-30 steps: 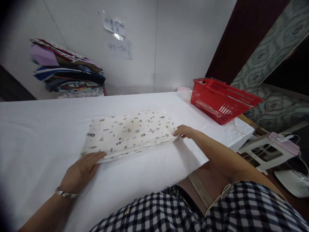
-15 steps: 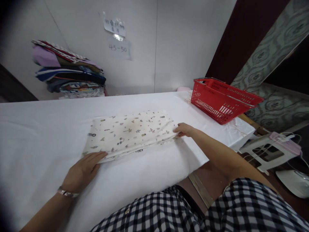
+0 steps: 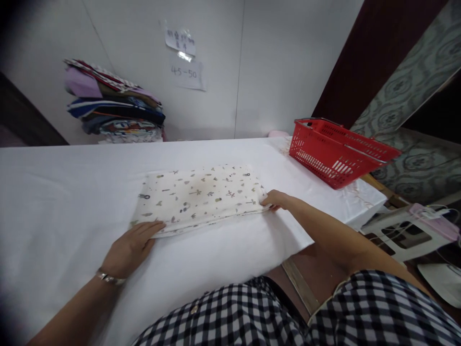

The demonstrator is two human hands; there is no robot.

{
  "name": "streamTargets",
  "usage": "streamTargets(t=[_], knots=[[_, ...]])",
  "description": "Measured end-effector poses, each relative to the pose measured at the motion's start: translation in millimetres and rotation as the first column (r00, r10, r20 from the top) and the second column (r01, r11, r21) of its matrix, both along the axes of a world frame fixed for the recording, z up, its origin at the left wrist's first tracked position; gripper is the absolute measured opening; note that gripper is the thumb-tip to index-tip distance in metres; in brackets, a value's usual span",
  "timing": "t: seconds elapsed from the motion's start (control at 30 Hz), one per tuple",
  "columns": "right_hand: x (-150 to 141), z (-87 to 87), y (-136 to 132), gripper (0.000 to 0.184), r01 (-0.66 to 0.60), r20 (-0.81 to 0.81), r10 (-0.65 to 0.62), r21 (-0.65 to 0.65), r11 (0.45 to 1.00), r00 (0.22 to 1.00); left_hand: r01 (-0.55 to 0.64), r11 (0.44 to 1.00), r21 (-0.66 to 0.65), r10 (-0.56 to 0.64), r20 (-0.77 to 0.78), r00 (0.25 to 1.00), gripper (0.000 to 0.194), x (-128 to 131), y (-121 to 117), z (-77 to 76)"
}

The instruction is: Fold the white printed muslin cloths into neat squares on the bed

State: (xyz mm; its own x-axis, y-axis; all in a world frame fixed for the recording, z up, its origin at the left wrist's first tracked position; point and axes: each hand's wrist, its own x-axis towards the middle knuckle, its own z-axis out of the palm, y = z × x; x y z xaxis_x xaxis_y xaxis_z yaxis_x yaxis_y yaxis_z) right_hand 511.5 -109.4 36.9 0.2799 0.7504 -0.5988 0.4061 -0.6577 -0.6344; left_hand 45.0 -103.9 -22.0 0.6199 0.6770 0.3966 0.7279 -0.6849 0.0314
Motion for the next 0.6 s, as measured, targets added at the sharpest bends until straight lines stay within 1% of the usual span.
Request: streamTargets(t=[0.1, 0.17, 0.3, 0.37, 0.47, 0.53, 0.6], knots=[[-3.2, 0.7, -2.1, 0.033, 0.046, -0.060, -0.042, 0.069, 0.997, 0.997, -0.006, 1.000, 0.005, 0.006, 0.005, 1.000, 0.039, 1.6, -2.1, 2.1], [-3.6, 0.3, -3.0, 0.034, 0.073, -0.162, -0.055, 0.108, 0.991, 0.985, -0.007, 1.000, 0.004, 0.006, 0.007, 1.000, 0.039, 2.3, -3.1, 3.2], [-0.2, -2.2, -5.3, 0.034, 0.116, -0.356, -0.060, 0.139, 0.984, 0.933, -0.012, 1.000, -0.012, 0.012, 0.026, 1.000, 0.039, 3.1, -4.1, 4.2], [3.6, -3.7, -7.6, 0.033, 0.142, -0.444, -0.062, 0.150, 0.979, 0.894, -0.016, 1.000, -0.012, 0.016, 0.024, 1.000, 0.040, 3.5, -4.4, 4.4], [9.8, -5.5, -12.4, 0.028, 0.158, -0.589, -0.050, 0.134, 0.978, 0.807, -0.015, 1.000, 0.003, 0.015, 0.015, 1.000, 0.041, 4.3, -4.7, 5.0], [12.7, -6.5, -15.6, 0.027, 0.157, -0.645, -0.053, 0.105, 0.982, 0.763, -0.019, 1.000, 0.013, 0.019, 0.010, 1.000, 0.042, 4.8, -4.9, 5.1], [14.3, -7.5, -18.5, 0.027, 0.156, -0.672, -0.055, 0.090, 0.984, 0.738, -0.030, 0.999, 0.015, 0.030, 0.008, 1.000, 0.042, 4.9, -5.2, 4.7]])
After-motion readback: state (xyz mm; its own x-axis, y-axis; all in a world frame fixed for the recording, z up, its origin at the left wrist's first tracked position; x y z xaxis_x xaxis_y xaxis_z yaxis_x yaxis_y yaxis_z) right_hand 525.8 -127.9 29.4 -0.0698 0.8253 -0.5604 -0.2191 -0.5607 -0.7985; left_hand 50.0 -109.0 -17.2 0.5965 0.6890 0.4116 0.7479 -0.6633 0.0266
